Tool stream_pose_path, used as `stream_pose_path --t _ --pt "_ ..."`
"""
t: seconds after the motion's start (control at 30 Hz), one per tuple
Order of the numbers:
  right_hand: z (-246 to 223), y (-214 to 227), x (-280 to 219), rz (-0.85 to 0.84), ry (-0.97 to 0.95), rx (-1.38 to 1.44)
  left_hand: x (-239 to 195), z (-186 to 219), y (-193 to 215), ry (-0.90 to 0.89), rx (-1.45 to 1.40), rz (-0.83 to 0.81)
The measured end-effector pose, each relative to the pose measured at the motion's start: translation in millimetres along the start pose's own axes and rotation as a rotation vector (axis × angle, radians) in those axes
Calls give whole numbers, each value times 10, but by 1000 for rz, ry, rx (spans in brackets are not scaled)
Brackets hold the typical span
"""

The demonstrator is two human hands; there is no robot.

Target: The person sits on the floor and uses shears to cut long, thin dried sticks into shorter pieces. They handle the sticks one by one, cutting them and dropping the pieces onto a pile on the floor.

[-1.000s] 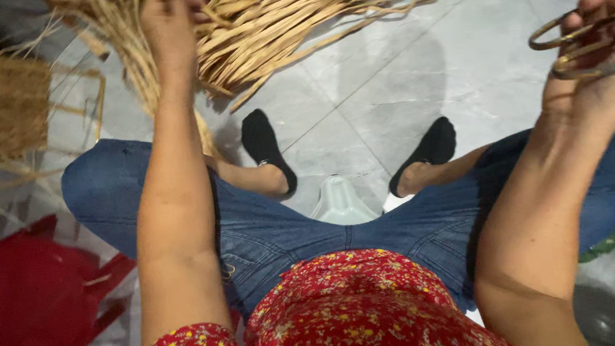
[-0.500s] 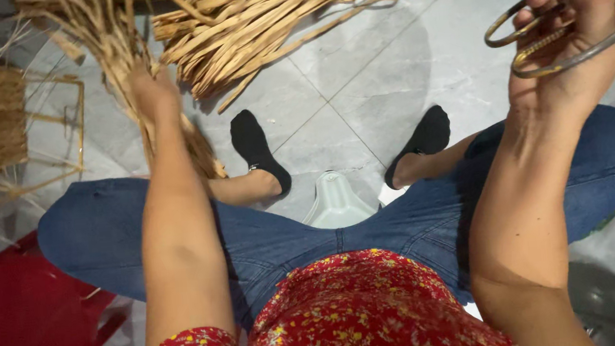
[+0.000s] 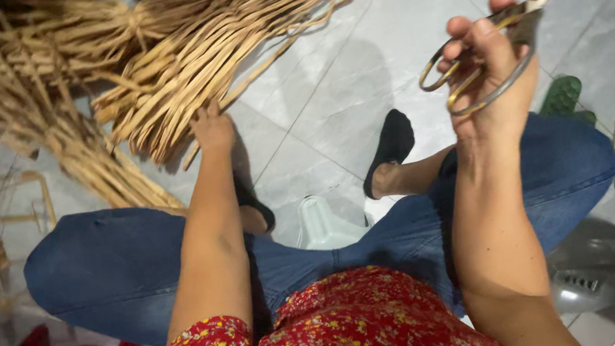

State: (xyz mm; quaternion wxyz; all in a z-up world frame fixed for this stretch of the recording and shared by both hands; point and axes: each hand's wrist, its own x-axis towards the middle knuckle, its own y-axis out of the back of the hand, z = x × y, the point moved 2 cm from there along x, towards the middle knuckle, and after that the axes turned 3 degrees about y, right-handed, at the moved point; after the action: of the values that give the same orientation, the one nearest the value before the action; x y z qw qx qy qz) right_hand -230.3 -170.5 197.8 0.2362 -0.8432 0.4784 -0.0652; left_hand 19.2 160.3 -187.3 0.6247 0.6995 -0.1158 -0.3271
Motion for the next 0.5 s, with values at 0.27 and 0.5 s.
stream_pose_path --t 0.27,0.5 --pt "-39 -16 19 -7 -20 67 241 425 283 -45 -30 -179" --pt "-104 97 -31 -76 19 135 -48 1429 1678 -204 -1338 -715"
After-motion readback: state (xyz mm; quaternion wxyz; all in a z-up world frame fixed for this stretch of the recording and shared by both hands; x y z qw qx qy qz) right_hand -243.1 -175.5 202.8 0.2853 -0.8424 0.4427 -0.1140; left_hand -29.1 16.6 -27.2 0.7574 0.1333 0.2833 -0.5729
